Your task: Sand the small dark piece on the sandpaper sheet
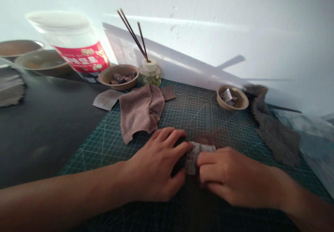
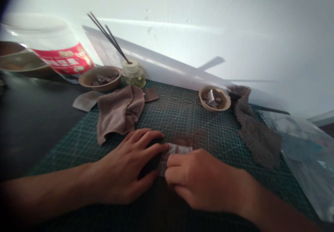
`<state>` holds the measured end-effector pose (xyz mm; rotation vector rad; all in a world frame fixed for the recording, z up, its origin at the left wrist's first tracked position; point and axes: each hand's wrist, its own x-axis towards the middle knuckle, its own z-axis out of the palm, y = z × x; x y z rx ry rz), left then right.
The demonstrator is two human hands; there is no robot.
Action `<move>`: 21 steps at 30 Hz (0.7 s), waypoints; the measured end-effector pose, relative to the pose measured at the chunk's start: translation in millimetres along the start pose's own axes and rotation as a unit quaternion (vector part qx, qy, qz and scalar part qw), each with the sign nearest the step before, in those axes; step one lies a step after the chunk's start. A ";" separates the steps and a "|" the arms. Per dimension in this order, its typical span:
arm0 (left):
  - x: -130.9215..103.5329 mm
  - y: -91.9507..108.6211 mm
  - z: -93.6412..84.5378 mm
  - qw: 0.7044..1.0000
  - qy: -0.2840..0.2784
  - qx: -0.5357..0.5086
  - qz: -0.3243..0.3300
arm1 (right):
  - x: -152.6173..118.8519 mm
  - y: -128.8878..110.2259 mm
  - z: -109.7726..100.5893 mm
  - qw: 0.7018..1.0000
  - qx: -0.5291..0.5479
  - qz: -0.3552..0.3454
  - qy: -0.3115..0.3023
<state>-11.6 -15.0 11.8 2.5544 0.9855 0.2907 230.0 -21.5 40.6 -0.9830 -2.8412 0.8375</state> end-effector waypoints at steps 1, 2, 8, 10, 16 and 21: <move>-0.1 -0.1 0.3 1.000 0.002 0.001 0.000 | -0.3 -0.5 0.4 1.000 -0.007 -0.005 0.015; -0.2 -0.1 0.4 1.000 0.005 0.002 0.000 | -0.7 -0.3 0.6 0.999 -0.020 0.007 0.044; -0.5 0.5 -0.9 1.000 0.003 0.001 0.000 | -1.0 4.4 2.1 0.999 -0.042 -0.002 0.020; -0.1 0.4 -1.0 1.000 0.001 0.001 0.002 | 1.5 4.7 4.3 0.998 -0.044 -0.032 0.038; -0.4 0.4 -1.0 1.000 0.006 0.005 -0.003 | 1.0 4.8 0.3 0.997 -0.018 0.058 0.045; -1.9 0.4 0.0 1.000 0.009 0.007 0.003 | 1.2 7.3 1.8 0.997 -0.019 0.025 0.064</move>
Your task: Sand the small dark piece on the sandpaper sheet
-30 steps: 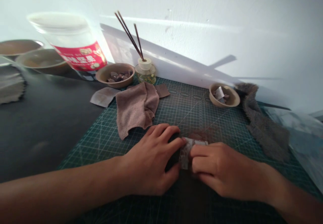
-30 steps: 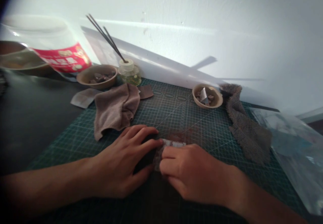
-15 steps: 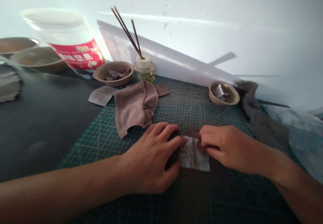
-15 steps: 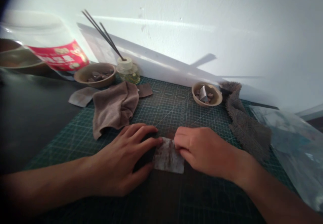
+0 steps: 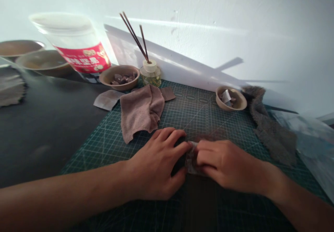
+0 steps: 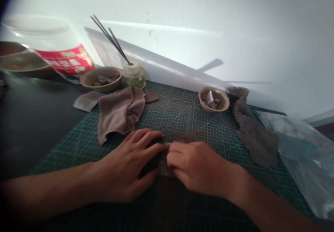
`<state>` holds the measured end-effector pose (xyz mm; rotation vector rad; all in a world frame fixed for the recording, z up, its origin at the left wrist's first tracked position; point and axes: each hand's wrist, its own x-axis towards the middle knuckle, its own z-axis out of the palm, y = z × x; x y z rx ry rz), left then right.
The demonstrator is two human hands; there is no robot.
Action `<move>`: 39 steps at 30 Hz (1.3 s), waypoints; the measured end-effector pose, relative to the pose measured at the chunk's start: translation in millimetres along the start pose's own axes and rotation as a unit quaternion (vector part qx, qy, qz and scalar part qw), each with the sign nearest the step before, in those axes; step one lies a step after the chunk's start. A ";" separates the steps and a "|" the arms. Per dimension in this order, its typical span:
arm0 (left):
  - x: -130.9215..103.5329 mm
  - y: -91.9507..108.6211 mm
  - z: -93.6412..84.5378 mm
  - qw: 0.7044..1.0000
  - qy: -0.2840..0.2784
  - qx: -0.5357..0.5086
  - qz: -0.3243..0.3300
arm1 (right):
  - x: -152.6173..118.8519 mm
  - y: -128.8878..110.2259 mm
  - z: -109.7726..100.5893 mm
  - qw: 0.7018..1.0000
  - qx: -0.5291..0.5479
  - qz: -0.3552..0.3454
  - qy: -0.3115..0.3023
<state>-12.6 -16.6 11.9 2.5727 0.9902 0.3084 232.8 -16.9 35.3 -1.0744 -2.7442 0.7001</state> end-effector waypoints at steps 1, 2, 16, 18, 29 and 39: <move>0.0 0.0 0.3 1.000 0.002 0.001 -0.001 | 0.3 2.2 -0.6 0.999 -0.014 0.021 0.031; 0.1 -0.1 0.7 1.000 0.003 0.002 -0.003 | 0.2 4.0 -1.5 0.998 -0.024 0.038 0.046; 0.8 -0.2 0.9 1.000 -0.001 -0.008 -0.003 | -2.9 2.1 -4.7 0.998 0.018 -0.017 -0.059; 1.1 -0.2 1.3 1.000 0.002 -0.008 -0.001 | -3.5 2.0 -2.1 0.998 0.019 -0.047 -0.045; 0.1 -1.1 3.4 1.000 0.004 -0.005 0.002 | -0.2 -3.8 3.5 0.998 -0.028 -0.051 0.001; 0.4 -1.1 1.5 1.000 -0.001 -0.001 0.003 | -1.4 -4.4 5.7 0.998 -0.032 -0.046 0.008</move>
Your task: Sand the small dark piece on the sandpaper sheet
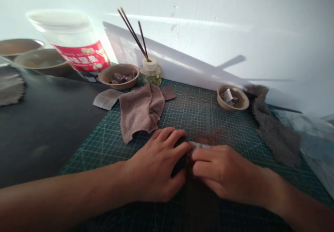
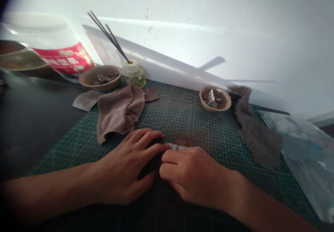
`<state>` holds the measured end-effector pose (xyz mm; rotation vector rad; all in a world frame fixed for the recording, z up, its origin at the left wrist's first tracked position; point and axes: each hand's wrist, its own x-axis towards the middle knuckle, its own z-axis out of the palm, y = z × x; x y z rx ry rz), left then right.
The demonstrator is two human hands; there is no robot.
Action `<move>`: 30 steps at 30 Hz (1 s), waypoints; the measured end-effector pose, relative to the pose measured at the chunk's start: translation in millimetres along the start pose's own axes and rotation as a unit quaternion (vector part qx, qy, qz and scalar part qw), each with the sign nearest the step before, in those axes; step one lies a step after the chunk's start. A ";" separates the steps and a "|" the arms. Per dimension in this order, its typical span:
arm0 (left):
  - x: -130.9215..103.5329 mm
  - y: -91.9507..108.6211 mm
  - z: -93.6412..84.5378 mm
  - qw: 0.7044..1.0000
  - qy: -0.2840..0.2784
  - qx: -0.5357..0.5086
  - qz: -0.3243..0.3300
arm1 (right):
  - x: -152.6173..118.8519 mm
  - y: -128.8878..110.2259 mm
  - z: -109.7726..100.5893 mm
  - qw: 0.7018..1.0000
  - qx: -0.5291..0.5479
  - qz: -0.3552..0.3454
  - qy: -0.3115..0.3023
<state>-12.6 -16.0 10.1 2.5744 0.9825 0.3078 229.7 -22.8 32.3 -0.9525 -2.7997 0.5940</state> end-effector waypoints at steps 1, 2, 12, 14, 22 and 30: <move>0.0 -0.2 0.0 1.000 0.000 0.001 -0.002 | 0.6 0.7 -0.1 0.999 -0.015 0.023 0.024; 0.0 -0.4 0.1 1.000 0.001 0.001 -0.002 | 0.7 1.6 -1.0 0.998 -0.026 0.050 0.036; -1.5 -0.1 3.1 1.000 0.006 0.006 -0.009 | 3.3 1.7 0.7 0.997 -0.025 0.058 0.044; -0.8 0.7 1.9 1.000 0.004 0.005 -0.010 | 2.5 3.0 -0.6 0.998 0.000 0.062 0.008; -1.2 1.2 0.9 1.000 0.011 0.002 -0.009 | 0.1 2.4 -4.5 0.994 -0.034 0.104 0.016; 0.1 0.1 1.3 1.000 0.005 0.002 -0.010 | 5.3 -2.5 0.6 0.992 -0.054 0.112 0.028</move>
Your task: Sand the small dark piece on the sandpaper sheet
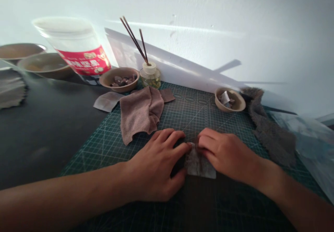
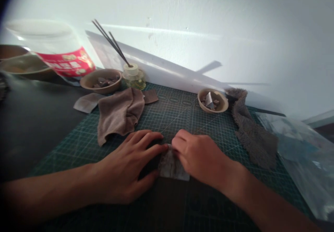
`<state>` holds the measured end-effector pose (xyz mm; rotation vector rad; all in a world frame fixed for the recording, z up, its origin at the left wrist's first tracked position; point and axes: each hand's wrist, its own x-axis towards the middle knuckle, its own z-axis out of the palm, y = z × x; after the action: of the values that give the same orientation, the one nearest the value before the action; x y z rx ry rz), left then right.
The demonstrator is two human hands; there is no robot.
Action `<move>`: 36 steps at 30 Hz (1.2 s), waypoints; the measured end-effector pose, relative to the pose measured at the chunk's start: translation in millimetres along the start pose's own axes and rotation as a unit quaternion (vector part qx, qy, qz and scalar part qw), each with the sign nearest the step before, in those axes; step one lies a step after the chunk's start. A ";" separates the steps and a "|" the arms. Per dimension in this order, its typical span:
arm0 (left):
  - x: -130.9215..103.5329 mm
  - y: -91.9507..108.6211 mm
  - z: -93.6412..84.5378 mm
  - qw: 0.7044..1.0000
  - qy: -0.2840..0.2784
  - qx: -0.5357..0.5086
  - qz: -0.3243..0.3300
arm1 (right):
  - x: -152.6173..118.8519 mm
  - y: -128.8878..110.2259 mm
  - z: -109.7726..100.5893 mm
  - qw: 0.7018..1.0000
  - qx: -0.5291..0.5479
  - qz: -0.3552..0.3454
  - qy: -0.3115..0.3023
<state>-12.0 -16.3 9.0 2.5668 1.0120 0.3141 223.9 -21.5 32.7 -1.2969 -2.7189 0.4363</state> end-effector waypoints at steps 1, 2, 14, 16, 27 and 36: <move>0.1 0.2 -0.3 1.000 0.001 0.000 0.000 | -0.3 0.6 -0.9 1.000 -0.003 0.016 0.000; 0.1 0.5 -0.7 1.000 0.001 -0.002 0.000 | -1.1 1.0 -2.1 1.000 0.005 0.011 -0.010; -1.6 0.8 -1.2 1.000 -0.002 -0.009 0.004 | -5.2 1.1 5.1 0.995 0.043 -0.093 -0.018; -2.1 0.6 -0.9 1.000 -0.006 -0.006 0.005 | -4.0 1.4 4.9 0.996 0.027 -0.086 -0.001; -0.3 0.9 -1.9 1.000 -0.002 -0.005 0.005 | -1.7 3.1 0.7 0.996 0.030 -0.082 0.002; 0.2 1.2 -2.3 1.000 -0.005 0.001 0.005 | -1.2 3.3 -3.3 0.994 0.042 -0.097 -0.042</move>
<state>-11.9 -16.4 11.6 2.5732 0.9951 0.3032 227.8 -19.7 34.8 -1.0042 -2.8258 0.5902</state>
